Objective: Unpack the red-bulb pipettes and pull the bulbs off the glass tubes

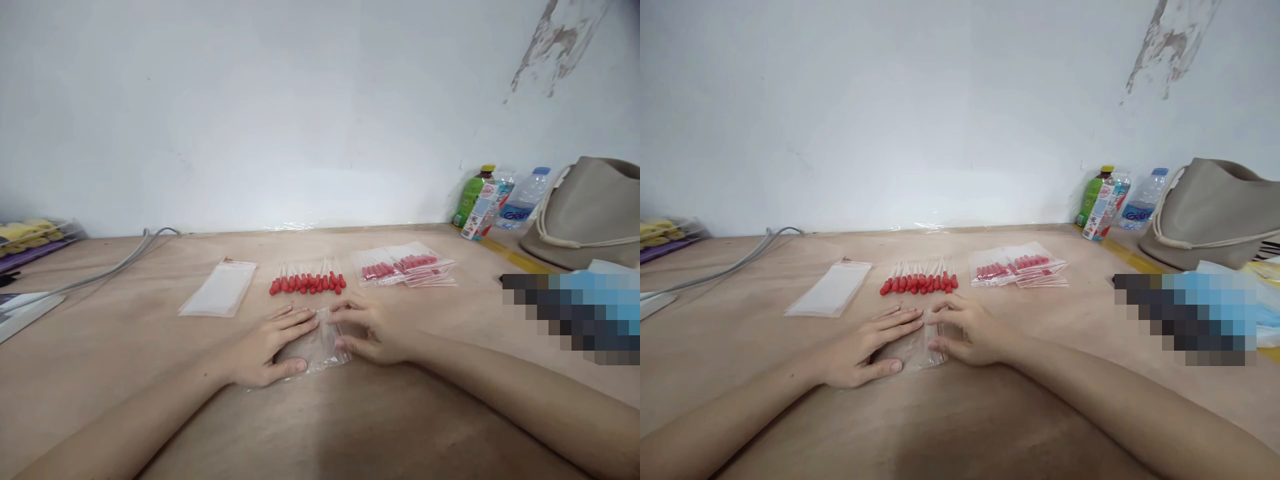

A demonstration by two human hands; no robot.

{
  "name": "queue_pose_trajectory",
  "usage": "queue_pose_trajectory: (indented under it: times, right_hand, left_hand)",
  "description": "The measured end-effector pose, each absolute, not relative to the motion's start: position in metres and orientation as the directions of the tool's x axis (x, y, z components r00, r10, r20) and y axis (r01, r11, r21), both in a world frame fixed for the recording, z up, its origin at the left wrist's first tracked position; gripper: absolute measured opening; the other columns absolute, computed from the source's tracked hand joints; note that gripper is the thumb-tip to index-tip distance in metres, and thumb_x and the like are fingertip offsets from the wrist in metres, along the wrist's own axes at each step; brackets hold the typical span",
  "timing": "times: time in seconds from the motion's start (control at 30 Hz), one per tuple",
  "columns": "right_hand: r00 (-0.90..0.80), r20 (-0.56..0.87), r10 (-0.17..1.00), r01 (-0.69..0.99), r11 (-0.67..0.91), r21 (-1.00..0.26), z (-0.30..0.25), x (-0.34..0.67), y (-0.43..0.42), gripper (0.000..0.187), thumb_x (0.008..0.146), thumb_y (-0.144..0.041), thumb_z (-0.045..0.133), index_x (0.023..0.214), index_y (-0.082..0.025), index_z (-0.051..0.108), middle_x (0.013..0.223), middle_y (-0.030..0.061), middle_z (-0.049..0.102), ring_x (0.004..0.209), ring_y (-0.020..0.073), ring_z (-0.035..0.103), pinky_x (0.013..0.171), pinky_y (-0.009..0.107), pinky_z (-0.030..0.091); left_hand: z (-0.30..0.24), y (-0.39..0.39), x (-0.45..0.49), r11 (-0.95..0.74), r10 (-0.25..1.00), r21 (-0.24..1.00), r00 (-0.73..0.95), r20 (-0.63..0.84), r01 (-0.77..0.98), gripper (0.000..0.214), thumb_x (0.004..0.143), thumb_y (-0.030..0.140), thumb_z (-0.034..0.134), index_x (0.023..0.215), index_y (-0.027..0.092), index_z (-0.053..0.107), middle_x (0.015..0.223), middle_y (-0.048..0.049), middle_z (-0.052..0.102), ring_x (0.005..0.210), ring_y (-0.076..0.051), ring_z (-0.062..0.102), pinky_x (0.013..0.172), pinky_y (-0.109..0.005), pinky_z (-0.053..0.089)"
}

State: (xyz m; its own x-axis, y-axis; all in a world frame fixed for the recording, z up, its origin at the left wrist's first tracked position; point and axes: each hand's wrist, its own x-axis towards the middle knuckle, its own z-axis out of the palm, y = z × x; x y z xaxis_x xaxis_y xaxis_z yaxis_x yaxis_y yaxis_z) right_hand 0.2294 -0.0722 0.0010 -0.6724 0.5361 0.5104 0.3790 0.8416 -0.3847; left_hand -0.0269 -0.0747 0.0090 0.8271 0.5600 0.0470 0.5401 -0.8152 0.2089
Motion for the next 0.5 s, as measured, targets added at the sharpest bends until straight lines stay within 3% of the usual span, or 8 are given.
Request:
queue_pose_trajectory:
  times: [0.13,0.23,0.37,0.5]
  right_hand:
    - [-0.766,0.422,0.484,0.365,0.869,-0.334,-0.009,0.235,-0.075,0.032,0.079,-0.041,0.056,0.104,-0.022,0.062,0.111,0.0069,0.059,0.103,0.019,0.05,0.091,0.037,0.036]
    - [-0.756,0.43,0.493,0.357,0.862,-0.36,-0.013,0.236,-0.073,0.03,0.08,-0.04,0.055,0.103,-0.021,0.063,0.107,0.007,0.061,0.103,0.0184,0.051,0.091,0.037,0.036]
    - [-0.744,0.456,0.488,0.334,0.863,-0.378,-0.013,0.234,-0.073,0.029,0.078,-0.04,0.058,0.099,-0.021,0.064,0.105,0.0071,0.063,0.101,0.0178,0.052,0.09,0.036,0.037]
    - [-0.736,0.476,0.481,0.323,0.868,-0.378,-0.009,0.232,-0.072,0.026,0.079,-0.037,0.058,0.098,-0.02,0.063,0.099,0.0054,0.065,0.098,0.0165,0.053,0.089,0.033,0.036]
  left_hand:
    - [0.009,-0.076,-0.027,-0.814,0.554,0.253,0.829,0.071,0.522,0.061,0.084,0.044,0.048,0.138,0.027,0.023,0.144,-0.0052,0.023,0.131,-0.026,0.024,0.108,-0.049,0.018]
    - [0.007,-0.077,-0.026,-0.738,0.64,0.379,0.757,0.13,0.558,0.049,0.086,0.041,0.045,0.132,0.025,0.037,0.139,-0.0063,0.035,0.127,-0.025,0.033,0.104,-0.046,0.028]
    - [0.002,-0.073,-0.023,-0.519,0.847,0.578,0.469,0.249,0.63,0.035,0.091,0.038,0.033,0.108,0.02,0.057,0.107,-0.0058,0.06,0.097,-0.019,0.056,0.086,-0.035,0.044]
    - [-0.003,-0.066,-0.022,-0.39,0.917,0.586,0.354,0.181,0.71,0.031,0.079,0.043,0.051,0.096,0.017,0.057,0.084,-0.0026,0.059,0.068,-0.014,0.053,0.063,-0.027,0.044]
